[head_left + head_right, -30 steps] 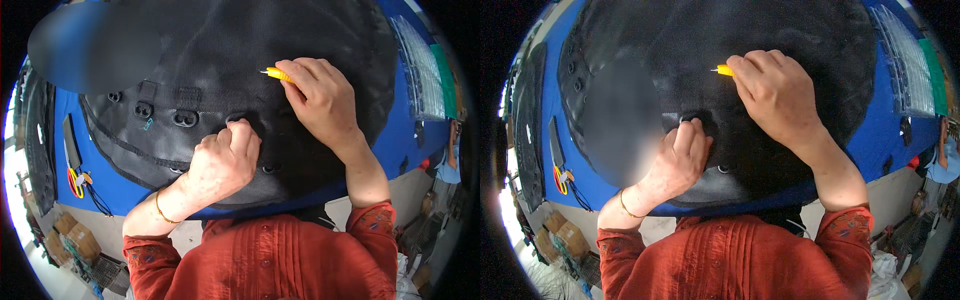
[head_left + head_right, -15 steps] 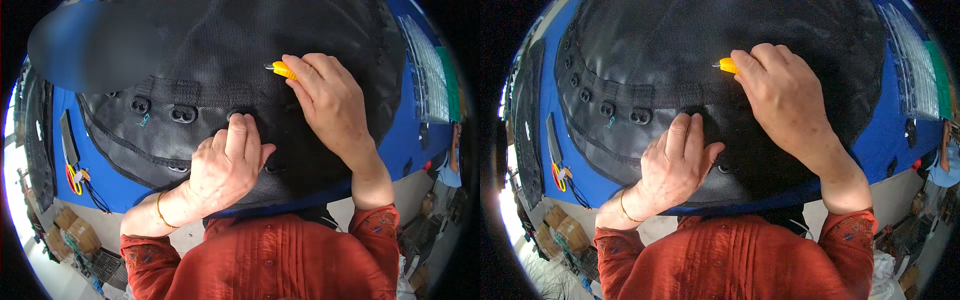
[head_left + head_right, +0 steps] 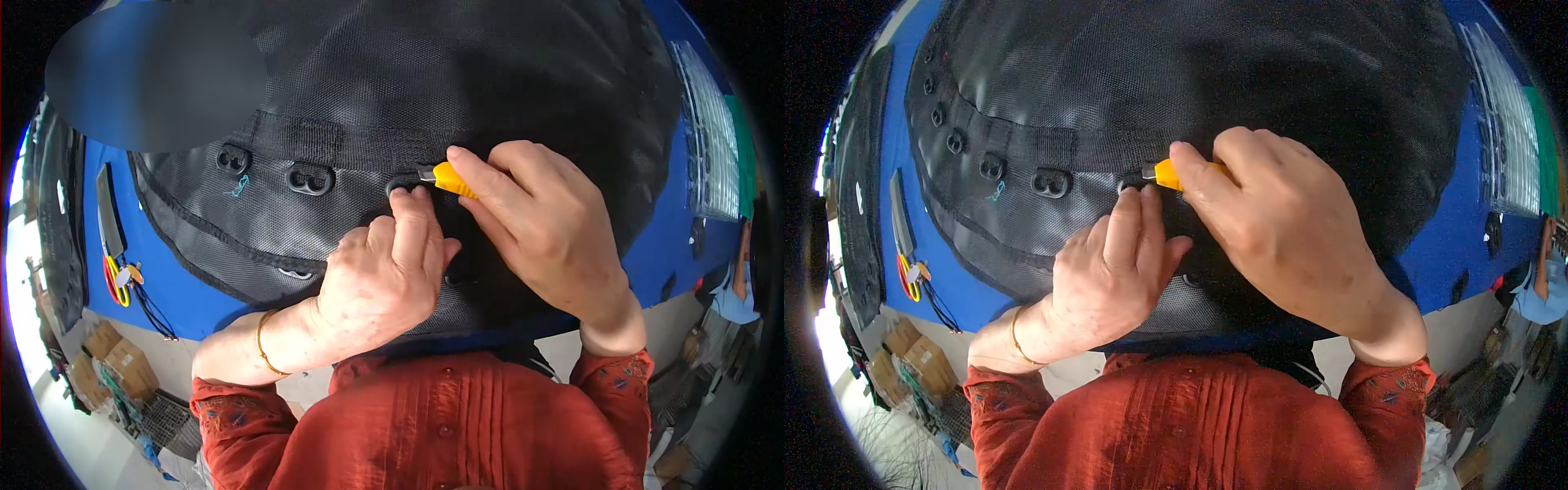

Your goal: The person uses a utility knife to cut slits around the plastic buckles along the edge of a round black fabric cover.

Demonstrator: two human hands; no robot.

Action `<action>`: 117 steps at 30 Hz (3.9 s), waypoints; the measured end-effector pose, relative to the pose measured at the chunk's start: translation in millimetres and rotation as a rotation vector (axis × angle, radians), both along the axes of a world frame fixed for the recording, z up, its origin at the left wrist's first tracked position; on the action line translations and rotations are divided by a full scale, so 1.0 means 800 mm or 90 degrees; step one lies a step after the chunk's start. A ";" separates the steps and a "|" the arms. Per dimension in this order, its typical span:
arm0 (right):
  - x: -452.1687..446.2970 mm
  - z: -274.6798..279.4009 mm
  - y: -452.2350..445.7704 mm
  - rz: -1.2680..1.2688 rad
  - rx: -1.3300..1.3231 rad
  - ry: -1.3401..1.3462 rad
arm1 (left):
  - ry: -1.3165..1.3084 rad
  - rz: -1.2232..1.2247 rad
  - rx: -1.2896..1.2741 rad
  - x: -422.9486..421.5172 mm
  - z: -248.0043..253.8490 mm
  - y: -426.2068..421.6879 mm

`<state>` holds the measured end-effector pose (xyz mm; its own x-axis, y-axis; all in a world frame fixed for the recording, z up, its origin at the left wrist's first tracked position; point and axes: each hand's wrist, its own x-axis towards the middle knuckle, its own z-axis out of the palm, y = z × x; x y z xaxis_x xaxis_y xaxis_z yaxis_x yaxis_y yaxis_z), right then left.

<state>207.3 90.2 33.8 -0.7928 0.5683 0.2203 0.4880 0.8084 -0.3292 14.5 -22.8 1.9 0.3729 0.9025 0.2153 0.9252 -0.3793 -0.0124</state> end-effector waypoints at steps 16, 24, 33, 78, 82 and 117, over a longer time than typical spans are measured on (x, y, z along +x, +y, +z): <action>-0.003 -0.018 0.005 0.082 0.066 0.018 | -0.044 -0.025 0.018 0.001 -0.005 0.003; -0.006 -0.018 0.010 0.059 0.074 0.021 | -0.012 -0.025 0.026 0.002 -0.007 0.003; -0.007 -0.023 0.009 0.062 0.082 0.032 | -0.009 -0.034 0.027 0.001 -0.005 0.005; -0.007 -0.019 0.011 0.079 0.063 0.008 | -0.024 -0.065 0.024 -0.003 -0.005 0.008; -0.008 -0.021 0.011 0.079 0.075 0.016 | -0.030 -0.066 0.025 -0.003 -0.005 0.008; -0.013 0.002 -0.019 -0.019 0.015 -0.033 | 0.005 -0.037 0.020 -0.002 -0.001 0.007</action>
